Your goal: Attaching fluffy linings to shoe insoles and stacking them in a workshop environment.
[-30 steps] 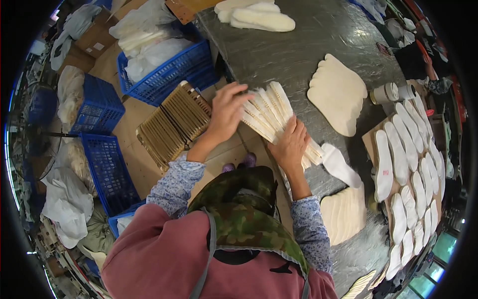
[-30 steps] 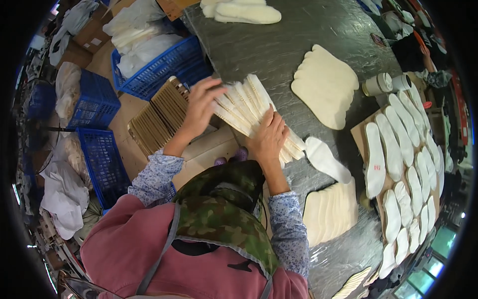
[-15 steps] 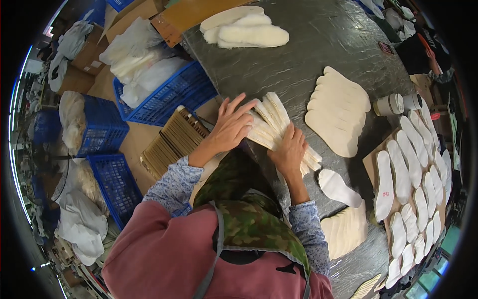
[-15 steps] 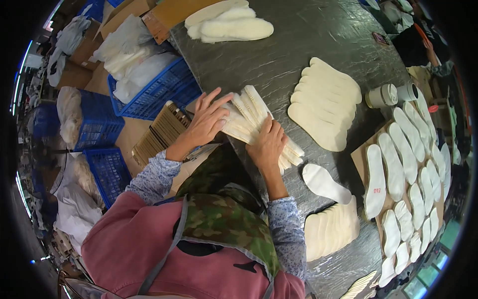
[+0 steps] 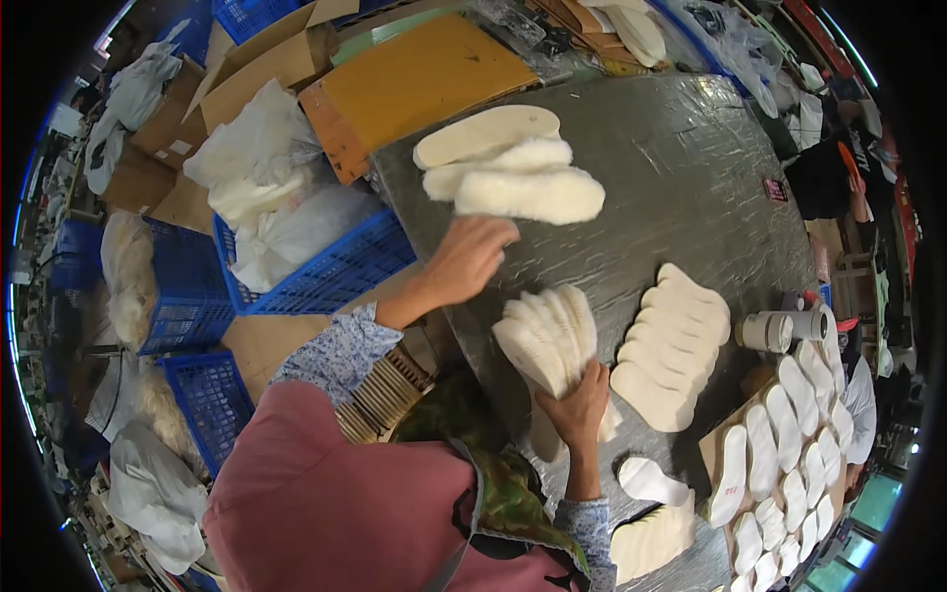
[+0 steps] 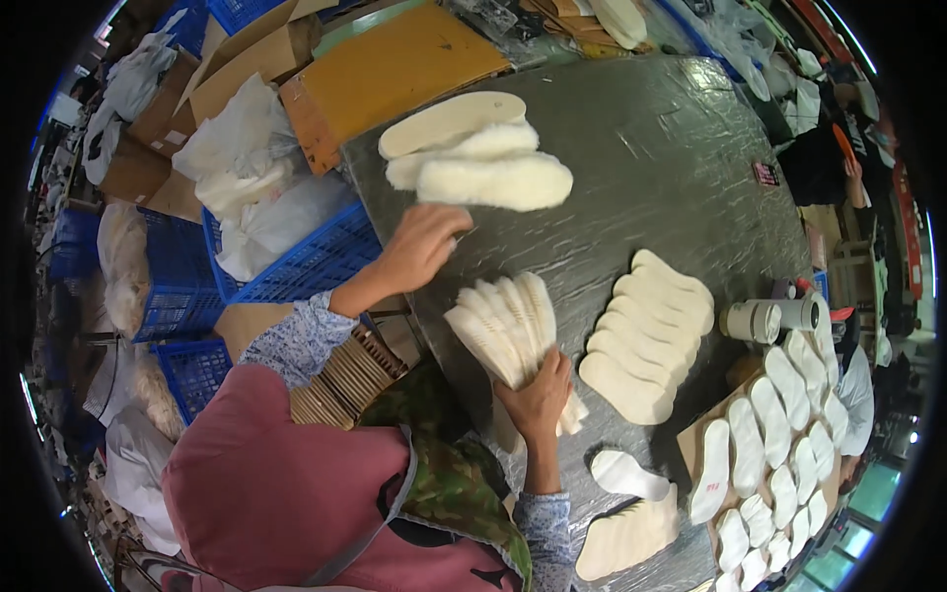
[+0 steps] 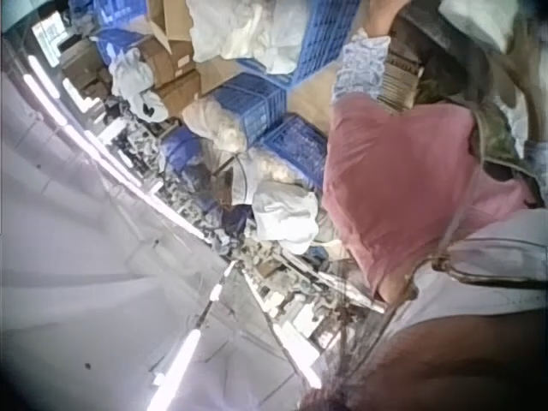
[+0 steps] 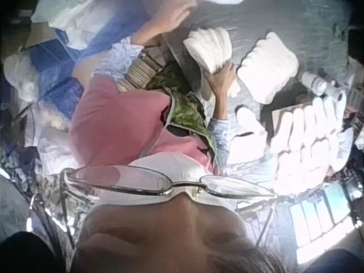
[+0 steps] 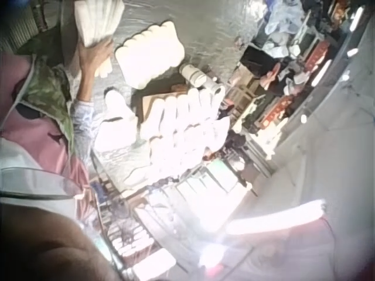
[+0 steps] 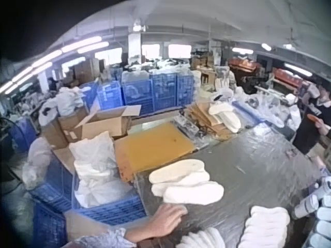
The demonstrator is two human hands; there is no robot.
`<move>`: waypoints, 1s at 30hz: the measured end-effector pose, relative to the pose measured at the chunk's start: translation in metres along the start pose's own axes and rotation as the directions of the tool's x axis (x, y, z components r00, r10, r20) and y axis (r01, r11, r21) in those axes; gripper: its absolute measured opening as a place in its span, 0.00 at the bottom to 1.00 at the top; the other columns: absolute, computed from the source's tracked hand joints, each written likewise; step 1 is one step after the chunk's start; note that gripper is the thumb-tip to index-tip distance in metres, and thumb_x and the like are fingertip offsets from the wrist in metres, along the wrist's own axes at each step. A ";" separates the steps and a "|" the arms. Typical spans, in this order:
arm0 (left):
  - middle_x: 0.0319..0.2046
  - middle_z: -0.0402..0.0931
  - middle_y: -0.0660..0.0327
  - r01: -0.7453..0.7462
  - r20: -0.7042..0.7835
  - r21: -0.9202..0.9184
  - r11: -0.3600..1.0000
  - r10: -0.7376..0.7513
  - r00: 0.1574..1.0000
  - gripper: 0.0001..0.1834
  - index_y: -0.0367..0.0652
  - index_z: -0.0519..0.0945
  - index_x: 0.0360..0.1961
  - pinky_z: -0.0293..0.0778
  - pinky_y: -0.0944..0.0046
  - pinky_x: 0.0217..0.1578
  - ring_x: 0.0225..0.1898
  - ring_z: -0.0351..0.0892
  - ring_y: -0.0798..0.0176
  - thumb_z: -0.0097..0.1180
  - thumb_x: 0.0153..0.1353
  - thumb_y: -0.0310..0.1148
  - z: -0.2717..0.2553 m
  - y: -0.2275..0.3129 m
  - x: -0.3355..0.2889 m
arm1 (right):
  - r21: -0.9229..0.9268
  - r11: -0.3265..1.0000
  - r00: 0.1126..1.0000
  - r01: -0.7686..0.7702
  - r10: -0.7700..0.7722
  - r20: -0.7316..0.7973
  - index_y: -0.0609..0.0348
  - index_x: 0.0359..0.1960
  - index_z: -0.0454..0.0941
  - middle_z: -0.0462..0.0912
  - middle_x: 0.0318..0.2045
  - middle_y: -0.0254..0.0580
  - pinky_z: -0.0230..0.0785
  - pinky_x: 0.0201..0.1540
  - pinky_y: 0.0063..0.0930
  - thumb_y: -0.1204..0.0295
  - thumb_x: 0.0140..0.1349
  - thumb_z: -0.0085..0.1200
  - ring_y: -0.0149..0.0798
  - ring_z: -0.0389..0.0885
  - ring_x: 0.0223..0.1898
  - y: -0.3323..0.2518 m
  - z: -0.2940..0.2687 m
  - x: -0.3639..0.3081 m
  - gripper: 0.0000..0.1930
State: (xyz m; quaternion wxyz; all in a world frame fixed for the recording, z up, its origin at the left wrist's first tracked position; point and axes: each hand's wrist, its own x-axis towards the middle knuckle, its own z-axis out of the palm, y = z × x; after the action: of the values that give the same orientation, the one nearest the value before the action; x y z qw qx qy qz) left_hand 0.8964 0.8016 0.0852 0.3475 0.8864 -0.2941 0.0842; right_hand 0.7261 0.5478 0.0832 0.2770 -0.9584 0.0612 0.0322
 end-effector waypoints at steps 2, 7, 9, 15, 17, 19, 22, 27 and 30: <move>0.57 0.67 0.52 0.122 -0.117 0.211 0.970 -0.099 0.988 0.26 0.39 0.69 0.58 0.56 0.48 0.61 0.60 0.63 0.48 0.53 0.56 0.24 -0.002 -0.026 0.024 | 0.234 0.963 0.990 -0.133 0.115 0.086 0.70 0.60 0.62 0.71 0.50 0.57 0.68 0.53 0.48 0.67 0.37 0.71 0.53 0.73 0.52 -0.004 -0.008 0.016 0.45; 0.62 0.61 0.48 0.155 -0.104 0.376 0.914 -0.125 0.987 0.36 0.35 0.60 0.66 0.45 0.35 0.64 0.65 0.57 0.45 0.50 0.52 0.20 0.032 -0.056 0.049 | 0.853 0.340 0.917 -0.395 0.196 0.347 0.70 0.59 0.64 0.76 0.49 0.51 0.74 0.47 0.34 0.72 0.44 0.66 0.41 0.78 0.47 -0.008 0.001 0.048 0.39; 0.61 0.60 0.47 0.084 0.062 0.400 0.913 -0.118 0.991 0.39 0.35 0.59 0.67 0.43 0.34 0.65 0.66 0.55 0.44 0.50 0.50 0.18 0.040 -0.054 0.044 | 0.901 0.112 0.889 -0.419 0.255 0.381 0.71 0.60 0.63 0.76 0.49 0.50 0.75 0.46 0.34 0.71 0.46 0.64 0.42 0.79 0.46 0.001 0.007 0.053 0.38; 0.50 0.65 0.50 0.084 0.062 0.344 0.935 -0.111 0.992 0.36 0.32 0.62 0.64 0.54 0.38 0.59 0.54 0.65 0.48 0.51 0.49 0.17 0.045 -0.041 0.016 | 0.855 -0.124 0.804 -0.504 0.295 0.516 0.68 0.62 0.62 0.77 0.49 0.50 0.76 0.50 0.37 0.69 0.48 0.63 0.45 0.80 0.47 0.011 0.025 0.061 0.38; 0.49 0.66 0.51 0.063 0.073 0.305 0.950 -0.090 0.993 0.34 0.32 0.64 0.61 0.59 0.42 0.55 0.52 0.67 0.48 0.50 0.49 0.17 0.047 -0.032 0.009 | 0.844 -0.166 0.789 -0.510 0.300 0.536 0.68 0.62 0.62 0.77 0.49 0.50 0.77 0.50 0.37 0.68 0.49 0.63 0.45 0.80 0.47 0.019 0.030 0.062 0.38; 0.47 0.66 0.51 0.175 0.219 0.178 0.968 -0.212 0.952 0.28 0.32 0.67 0.56 0.63 0.51 0.47 0.49 0.69 0.49 0.50 0.49 0.17 0.047 -0.022 0.006 | 0.828 -0.192 0.796 -0.527 0.232 0.560 0.68 0.62 0.62 0.78 0.50 0.49 0.77 0.50 0.37 0.68 0.50 0.63 0.44 0.80 0.47 0.029 0.033 0.063 0.38; 0.47 0.71 0.47 0.225 0.243 0.078 0.971 -0.237 0.941 0.24 0.34 0.67 0.55 0.68 0.52 0.48 0.49 0.72 0.44 0.51 0.54 0.19 0.048 -0.023 0.002 | 0.828 -0.209 0.792 -0.521 0.242 0.560 0.68 0.62 0.62 0.77 0.50 0.49 0.76 0.51 0.37 0.68 0.51 0.63 0.44 0.80 0.48 0.031 0.035 0.060 0.37; 0.49 0.74 0.42 0.513 0.380 -0.227 0.828 -0.410 0.829 0.23 0.38 0.68 0.55 0.71 0.48 0.48 0.52 0.74 0.39 0.53 0.56 0.22 0.043 -0.030 0.004 | 0.852 -0.187 0.812 -0.489 0.259 0.522 0.69 0.63 0.61 0.77 0.51 0.52 0.76 0.51 0.38 0.67 0.51 0.63 0.46 0.80 0.48 0.037 0.032 0.043 0.38; 0.47 0.74 0.43 0.360 0.259 -0.273 0.892 -0.292 0.921 0.22 0.39 0.69 0.53 0.71 0.47 0.46 0.48 0.74 0.37 0.51 0.55 0.21 0.049 -0.049 -0.002 | 0.845 -0.232 0.805 -0.482 0.262 0.532 0.69 0.63 0.60 0.77 0.51 0.53 0.76 0.51 0.38 0.68 0.52 0.62 0.46 0.80 0.48 0.034 0.033 0.040 0.37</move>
State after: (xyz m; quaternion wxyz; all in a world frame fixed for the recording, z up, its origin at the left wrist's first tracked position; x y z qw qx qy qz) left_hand 0.9204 0.7991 0.0200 0.4606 0.8599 -0.1853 -0.1183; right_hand 0.7600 0.5328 0.0332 0.8593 -0.3680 0.3296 0.1323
